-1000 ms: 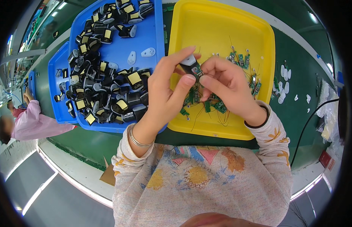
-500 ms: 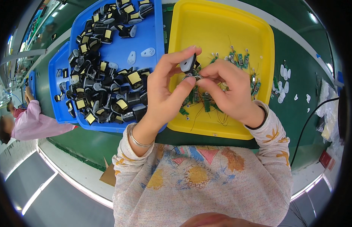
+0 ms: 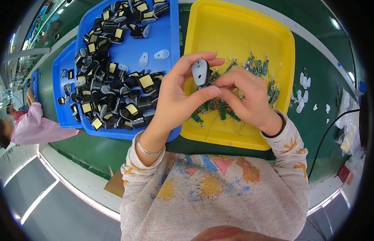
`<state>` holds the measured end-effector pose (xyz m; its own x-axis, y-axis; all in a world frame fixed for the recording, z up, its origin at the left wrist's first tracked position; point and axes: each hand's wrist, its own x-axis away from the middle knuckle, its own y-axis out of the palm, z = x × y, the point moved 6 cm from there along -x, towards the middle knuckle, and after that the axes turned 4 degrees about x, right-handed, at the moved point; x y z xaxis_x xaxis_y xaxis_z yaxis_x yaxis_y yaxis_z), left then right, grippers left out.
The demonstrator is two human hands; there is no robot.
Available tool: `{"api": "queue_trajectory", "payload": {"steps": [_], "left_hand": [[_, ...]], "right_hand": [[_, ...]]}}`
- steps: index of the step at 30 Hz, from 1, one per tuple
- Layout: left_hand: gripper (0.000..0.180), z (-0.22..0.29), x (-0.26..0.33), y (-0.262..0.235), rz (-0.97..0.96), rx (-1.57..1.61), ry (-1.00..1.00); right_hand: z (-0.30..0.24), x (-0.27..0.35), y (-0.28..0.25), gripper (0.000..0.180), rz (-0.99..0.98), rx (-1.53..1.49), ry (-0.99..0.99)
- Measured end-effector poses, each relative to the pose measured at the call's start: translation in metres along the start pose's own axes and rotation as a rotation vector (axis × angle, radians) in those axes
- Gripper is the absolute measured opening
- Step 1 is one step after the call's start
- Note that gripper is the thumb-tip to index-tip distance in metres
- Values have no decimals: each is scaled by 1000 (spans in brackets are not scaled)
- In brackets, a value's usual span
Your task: The person repeatedly picks small black plastic housings from a blue bin and green circuit boards from a yellow bin, then inserts the boards into the housings by hand. The assembled units are placed back into the blue bin. The process is continuous and repetitive throughout the clip.
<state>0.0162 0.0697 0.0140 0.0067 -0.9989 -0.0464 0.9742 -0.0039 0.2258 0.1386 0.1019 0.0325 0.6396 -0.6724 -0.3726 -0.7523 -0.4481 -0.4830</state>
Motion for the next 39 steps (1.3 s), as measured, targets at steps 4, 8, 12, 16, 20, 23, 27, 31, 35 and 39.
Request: {"api": "queue_trajectory", "payload": {"steps": [4,8,12,16,20,23,27,31,35,39], "left_hand": [[51,4,1,-1,-8,-101,59],[47,10,4,1,-16,-168,129],[47,9,7,1,-10,-118,114],[50,11,0,-8,-29,-291,152],[44,40,-3,-47,263,-834,292],[16,47,4,-72,268,-1376,238],[12,27,10,-73,114,-1456,95],[14,22,9,-63,39,-1542,-22],[14,32,8,-60,178,-1635,143],[27,45,6,-52,269,-1652,268]], "right_hand": [[-3,-1,-1,11,10,16,-33],[-5,-1,-2,10,2,26,-42],[-10,-2,-1,10,2,42,-58],[-8,-12,1,9,-47,105,-83],[32,-45,-22,11,33,448,-73],[94,-92,-63,15,112,600,27],[155,-124,-94,14,230,967,139],[176,-121,-104,16,179,914,285],[114,-114,-93,20,234,856,81],[57,-62,-54,15,36,762,-201]]}}
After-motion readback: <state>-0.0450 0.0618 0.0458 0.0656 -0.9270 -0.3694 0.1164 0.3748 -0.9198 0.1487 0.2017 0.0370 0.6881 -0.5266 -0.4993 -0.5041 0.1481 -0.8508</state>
